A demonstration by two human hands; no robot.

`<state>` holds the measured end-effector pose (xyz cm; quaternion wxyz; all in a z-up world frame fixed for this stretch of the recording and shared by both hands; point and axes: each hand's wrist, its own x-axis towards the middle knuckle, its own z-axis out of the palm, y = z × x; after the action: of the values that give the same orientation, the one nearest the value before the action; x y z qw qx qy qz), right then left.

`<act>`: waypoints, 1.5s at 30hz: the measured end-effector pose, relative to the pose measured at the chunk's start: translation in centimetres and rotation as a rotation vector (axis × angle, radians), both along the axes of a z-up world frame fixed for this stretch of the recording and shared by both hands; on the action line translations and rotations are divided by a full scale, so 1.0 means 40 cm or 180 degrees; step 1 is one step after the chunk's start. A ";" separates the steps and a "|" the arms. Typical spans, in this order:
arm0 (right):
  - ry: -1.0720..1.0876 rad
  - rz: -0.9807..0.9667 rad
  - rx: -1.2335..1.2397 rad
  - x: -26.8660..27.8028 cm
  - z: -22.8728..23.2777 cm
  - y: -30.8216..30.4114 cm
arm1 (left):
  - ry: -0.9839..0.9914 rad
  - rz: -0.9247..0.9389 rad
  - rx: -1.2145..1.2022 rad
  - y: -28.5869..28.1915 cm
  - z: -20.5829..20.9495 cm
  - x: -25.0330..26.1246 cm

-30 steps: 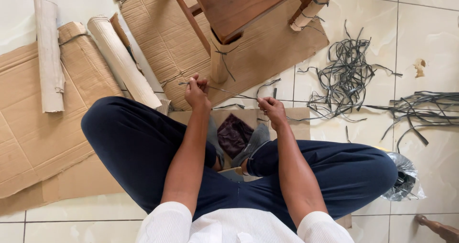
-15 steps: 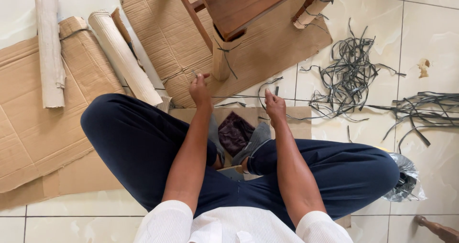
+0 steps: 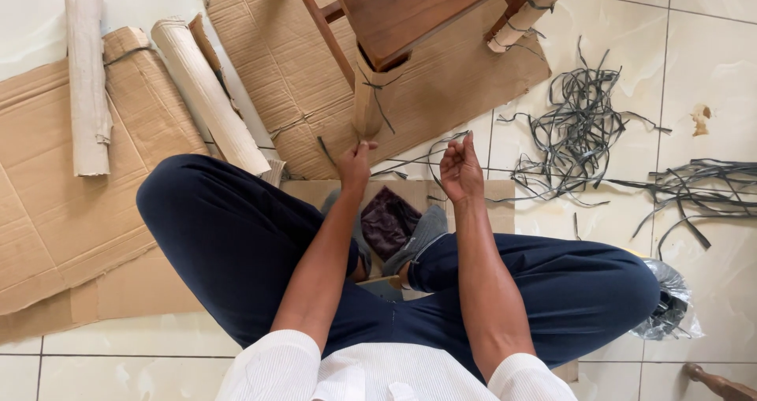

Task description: Wiping a wooden chair with a cloth and wrapping its legs with protective paper and straps.

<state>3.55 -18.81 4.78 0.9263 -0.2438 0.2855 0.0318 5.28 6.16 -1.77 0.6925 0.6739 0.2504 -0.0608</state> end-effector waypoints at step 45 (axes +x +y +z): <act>-0.1401 0.1526 -0.4993 0.001 0.276 0.249 | -0.0387 -0.0156 -0.1291 -0.060 0.216 -0.022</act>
<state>3.60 -8.84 15.82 0.4918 -0.8700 -0.0212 -0.0280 4.42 3.76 6.89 0.8260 0.5291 0.1743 -0.0861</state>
